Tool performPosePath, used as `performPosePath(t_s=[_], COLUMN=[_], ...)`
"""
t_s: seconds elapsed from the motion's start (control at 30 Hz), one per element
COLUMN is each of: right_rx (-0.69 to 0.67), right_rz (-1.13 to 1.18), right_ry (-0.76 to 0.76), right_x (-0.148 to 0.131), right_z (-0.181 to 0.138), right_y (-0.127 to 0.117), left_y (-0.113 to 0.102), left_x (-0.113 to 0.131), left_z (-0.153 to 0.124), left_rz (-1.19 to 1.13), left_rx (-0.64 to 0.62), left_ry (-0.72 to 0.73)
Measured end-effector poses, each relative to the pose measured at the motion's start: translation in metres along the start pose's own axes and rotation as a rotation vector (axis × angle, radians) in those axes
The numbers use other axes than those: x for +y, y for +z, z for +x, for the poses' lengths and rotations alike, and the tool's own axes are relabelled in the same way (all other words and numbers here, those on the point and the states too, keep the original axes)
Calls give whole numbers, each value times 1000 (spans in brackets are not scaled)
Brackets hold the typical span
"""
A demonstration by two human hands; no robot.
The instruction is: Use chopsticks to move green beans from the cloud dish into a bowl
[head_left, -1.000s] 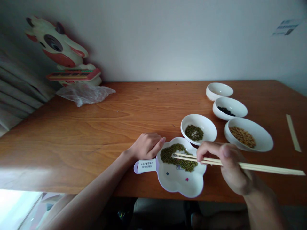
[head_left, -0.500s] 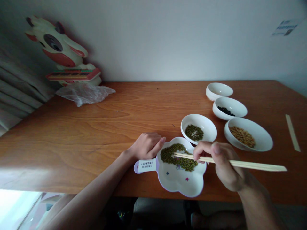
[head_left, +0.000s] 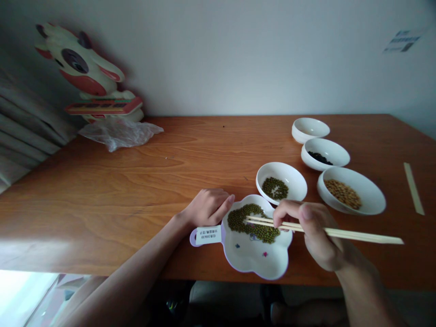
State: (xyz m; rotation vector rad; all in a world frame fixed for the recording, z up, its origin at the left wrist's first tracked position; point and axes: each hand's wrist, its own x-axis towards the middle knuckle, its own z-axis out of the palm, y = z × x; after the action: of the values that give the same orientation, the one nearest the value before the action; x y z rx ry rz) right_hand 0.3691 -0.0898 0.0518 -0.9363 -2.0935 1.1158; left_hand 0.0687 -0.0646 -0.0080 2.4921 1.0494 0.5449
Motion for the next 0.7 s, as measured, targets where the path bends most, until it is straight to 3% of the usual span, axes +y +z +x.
performPosePath(t_s=[0.7], right_rx=[4], right_rz=[1], right_ry=[-5], right_x=[0], right_z=[2], right_y=[1], left_y=[2], left_x=[0], left_z=[0], left_rz=[-6], left_rx=[29], left_ry=[16])
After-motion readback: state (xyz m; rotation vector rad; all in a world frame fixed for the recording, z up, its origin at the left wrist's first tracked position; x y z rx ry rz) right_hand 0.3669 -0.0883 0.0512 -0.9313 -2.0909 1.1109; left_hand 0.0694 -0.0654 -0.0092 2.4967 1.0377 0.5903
